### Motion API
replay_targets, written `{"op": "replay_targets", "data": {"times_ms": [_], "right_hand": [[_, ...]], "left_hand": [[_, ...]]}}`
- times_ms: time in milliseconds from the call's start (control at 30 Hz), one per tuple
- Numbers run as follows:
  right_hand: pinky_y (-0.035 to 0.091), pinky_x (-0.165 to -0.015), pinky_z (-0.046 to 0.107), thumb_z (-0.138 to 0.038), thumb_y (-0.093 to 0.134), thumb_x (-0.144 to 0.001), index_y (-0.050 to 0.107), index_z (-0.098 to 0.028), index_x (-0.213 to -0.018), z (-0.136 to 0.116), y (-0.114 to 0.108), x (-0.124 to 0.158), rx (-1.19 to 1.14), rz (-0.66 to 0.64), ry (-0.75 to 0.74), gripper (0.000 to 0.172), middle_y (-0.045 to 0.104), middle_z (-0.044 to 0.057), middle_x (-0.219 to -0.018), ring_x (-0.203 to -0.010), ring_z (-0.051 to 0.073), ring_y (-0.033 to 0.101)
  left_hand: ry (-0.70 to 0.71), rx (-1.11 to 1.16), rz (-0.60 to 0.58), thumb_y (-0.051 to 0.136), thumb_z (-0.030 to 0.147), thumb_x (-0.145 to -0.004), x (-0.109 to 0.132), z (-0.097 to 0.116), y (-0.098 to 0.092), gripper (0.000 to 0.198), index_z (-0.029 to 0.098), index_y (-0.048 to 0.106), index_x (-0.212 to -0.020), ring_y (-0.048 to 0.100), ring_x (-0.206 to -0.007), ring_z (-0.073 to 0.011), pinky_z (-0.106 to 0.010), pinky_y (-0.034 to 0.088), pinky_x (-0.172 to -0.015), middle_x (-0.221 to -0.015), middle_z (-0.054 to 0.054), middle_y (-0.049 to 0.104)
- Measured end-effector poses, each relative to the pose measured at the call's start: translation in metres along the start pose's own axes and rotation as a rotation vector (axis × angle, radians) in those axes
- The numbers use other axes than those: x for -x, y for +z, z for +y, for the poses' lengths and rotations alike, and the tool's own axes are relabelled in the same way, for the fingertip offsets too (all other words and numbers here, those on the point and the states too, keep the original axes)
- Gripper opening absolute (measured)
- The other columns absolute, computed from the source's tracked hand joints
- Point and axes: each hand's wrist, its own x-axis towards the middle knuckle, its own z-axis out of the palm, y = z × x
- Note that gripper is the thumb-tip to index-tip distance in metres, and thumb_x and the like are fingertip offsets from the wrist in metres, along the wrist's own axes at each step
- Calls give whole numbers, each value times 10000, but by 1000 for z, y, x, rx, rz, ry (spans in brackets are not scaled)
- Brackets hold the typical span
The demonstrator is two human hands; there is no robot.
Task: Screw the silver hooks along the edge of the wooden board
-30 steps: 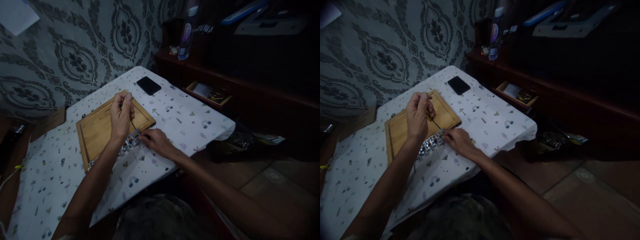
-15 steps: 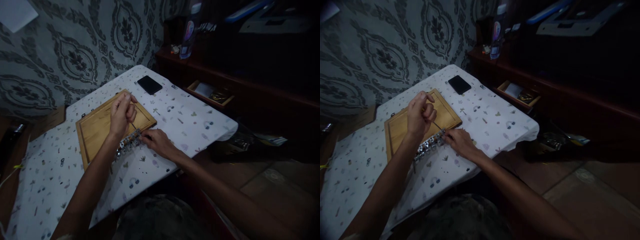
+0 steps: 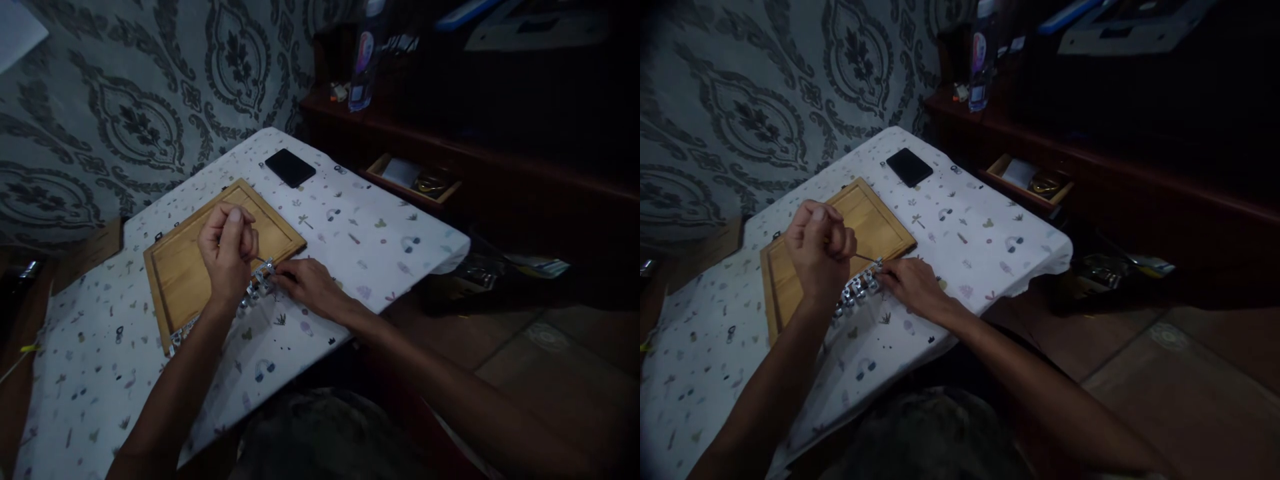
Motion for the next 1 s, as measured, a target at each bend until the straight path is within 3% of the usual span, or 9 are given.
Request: {"op": "replay_targets", "data": {"times_ms": [233, 767, 1000], "right_hand": [[333, -671, 252, -248, 573, -969, 720, -178, -875, 2, 2, 0, -4, 9, -28, 188, 700, 25, -796, -719, 139, 568], [333, -663, 257, -274, 577, -977, 719, -180, -854, -3, -1, 0, 10, -7, 12, 210, 688, 23, -769, -698, 137, 551], [335, -684, 265, -254, 582, -968, 725, -175, -863, -2, 0, 0, 29, -4, 8, 194, 702, 31, -791, -734, 149, 575]], "left_hand": [[-20, -27, -67, 728, 378, -849, 0, 8, 4, 288, 174, 588, -702, 169, -361, -37, -178, 187, -365, -443, 99, 276], [-36, 2, -36, 709, 345, -853, 1, -2, 1, 249, 180, 608, -697, 151, -362, -41, -193, 165, -348, -446, 94, 305], [-132, -20, -211, 700, 370, -860, -5, -1, -3, 218, 187, 609, -785, 171, -364, -48, -178, 195, -366, -441, 112, 263]]}}
